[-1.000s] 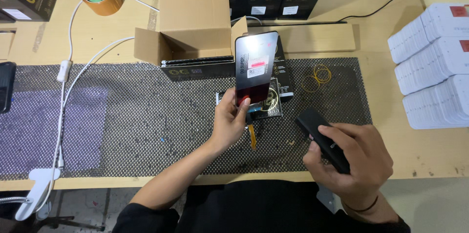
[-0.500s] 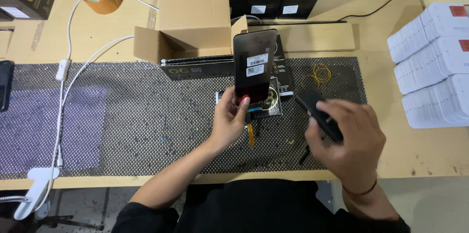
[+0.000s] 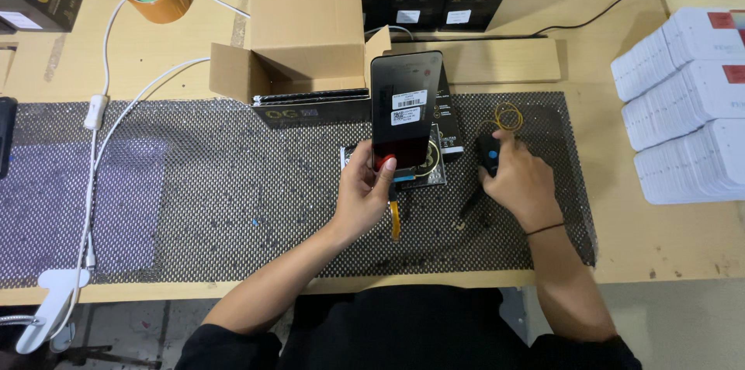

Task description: The person removes a stack of phone screens from a cardboard box, takes a single screen out of its plastic sleeve, and shines a flashlight onto the screen surface by hand.

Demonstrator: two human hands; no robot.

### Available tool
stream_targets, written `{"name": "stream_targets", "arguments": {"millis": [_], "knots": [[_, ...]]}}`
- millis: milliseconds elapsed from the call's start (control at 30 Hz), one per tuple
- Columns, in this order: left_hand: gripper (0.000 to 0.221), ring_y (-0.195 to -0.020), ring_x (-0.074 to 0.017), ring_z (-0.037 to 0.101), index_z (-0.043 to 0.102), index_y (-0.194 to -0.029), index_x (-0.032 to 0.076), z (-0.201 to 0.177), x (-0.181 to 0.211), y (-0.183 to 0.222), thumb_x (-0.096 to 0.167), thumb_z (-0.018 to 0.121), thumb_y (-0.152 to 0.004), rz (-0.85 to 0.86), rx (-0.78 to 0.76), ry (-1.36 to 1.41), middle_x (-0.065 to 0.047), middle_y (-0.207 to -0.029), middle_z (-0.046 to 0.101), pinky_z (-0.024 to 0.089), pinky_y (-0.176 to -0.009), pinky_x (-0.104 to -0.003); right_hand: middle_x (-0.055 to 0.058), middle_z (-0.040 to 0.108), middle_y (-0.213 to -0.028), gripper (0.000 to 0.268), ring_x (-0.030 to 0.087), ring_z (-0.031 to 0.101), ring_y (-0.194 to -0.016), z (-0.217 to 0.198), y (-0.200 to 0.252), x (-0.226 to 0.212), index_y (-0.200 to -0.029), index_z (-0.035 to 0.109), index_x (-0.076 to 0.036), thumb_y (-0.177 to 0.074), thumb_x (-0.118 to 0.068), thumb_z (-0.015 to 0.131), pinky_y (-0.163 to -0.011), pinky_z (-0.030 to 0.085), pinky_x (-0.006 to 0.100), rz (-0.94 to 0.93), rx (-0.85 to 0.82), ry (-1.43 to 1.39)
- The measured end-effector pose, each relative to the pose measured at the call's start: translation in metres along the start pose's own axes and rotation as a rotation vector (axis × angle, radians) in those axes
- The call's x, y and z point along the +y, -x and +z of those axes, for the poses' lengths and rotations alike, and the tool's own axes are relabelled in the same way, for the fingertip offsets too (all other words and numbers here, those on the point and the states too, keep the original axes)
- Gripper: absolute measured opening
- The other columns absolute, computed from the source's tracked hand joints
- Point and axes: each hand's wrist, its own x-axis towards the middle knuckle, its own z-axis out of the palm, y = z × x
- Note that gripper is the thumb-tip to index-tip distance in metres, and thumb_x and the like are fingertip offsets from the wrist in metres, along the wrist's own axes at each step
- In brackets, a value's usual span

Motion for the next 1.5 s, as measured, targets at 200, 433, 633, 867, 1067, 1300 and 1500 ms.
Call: {"name": "stream_targets", "arguments": {"millis": [200,433,633,867,1067,1300,1500], "knots": [[0.021,-0.07,-0.0085,0.054,0.06,-0.12,0.004,-0.001,-0.006,0.007,0.001,0.057,-0.1,0.011,-0.029,0.029,-0.004,-0.076,0.058,0.049,-0.056,-0.023,0.025,0.07,-0.119,0.069,0.044,0.074,-0.101,-0.055,0.017,-0.023,-0.143,0.056,-0.008,-0.085,-0.039,0.078,-0.075,0.062,0.052,-0.133,0.243,0.059],[0.025,-0.071,-0.009,0.059,0.063,-0.121,0.003,0.011,0.011,0.009,0.0,0.062,-0.097,0.009,-0.172,0.114,-0.007,-0.078,0.067,0.051,-0.059,-0.025,0.027,0.061,-0.132,0.078,0.036,0.065,-0.117,-0.056,0.011,-0.039,-0.158,0.024,0.002,-0.091,-0.006,0.062,-0.091,0.056,0.048,-0.68,0.063,-1.128],[0.027,-0.079,-0.0192,0.066,0.066,-0.124,0.005,-0.001,-0.003,0.009,0.009,0.061,-0.098,-0.014,-0.269,0.042,-0.011,-0.086,0.071,0.054,-0.067,-0.033,0.021,0.066,-0.128,0.08,0.011,0.066,-0.081,-0.02,-0.007,-0.022,-0.16,0.014,-0.005,-0.093,-0.001,0.058,-0.055,0.049,0.02,-0.662,0.136,-1.34],[0.079,-0.142,-0.0575,0.031,0.043,-0.148,-0.001,-0.023,0.017,-0.015,0.014,0.062,-0.073,0.149,-0.359,-0.539,-0.032,-0.15,0.041,0.024,-0.116,-0.07,0.022,0.07,-0.105,0.076,0.017,0.068,-0.078,-0.01,-0.017,0.001,-0.157,0.024,-0.01,-0.093,-0.005,0.064,-0.059,0.052,0.019,-0.514,0.335,-1.45],[0.11,-0.144,-0.049,0.035,0.019,-0.159,-0.005,-0.02,0.0,-0.016,0.05,0.071,-0.079,0.121,-0.584,-0.824,-0.03,-0.155,0.034,0.022,-0.119,-0.065,0.022,0.065,-0.124,0.069,0.021,0.067,-0.094,0.0,-0.038,0.018,-0.147,0.027,-0.014,-0.093,-0.001,0.067,-0.07,0.058,0.024,-0.422,0.507,-1.555],[0.118,-0.114,-0.0359,0.049,0.035,-0.156,0.003,-0.024,-0.003,-0.016,0.059,0.085,-0.066,0.109,-0.438,-0.899,-0.014,-0.12,0.049,0.035,-0.103,-0.048,0.021,0.059,-0.135,0.062,0.021,0.064,-0.105,0.012,-0.042,0.017,-0.144,0.025,-0.016,-0.101,0.003,0.066,-0.08,0.059,0.028,-0.371,0.642,-1.519],[0.102,-0.097,-0.0292,0.06,0.048,-0.147,0.012,-0.024,-0.013,-0.014,0.062,0.084,-0.066,0.21,-0.298,-0.936,-0.01,-0.112,0.049,0.046,-0.082,-0.042,0.018,0.061,-0.12,0.065,0.021,0.069,-0.085,-0.002,-0.02,-0.018,-0.144,0.021,-0.021,-0.101,0.001,0.065,-0.065,0.068,0.031,-0.27,0.56,-1.593]]}}
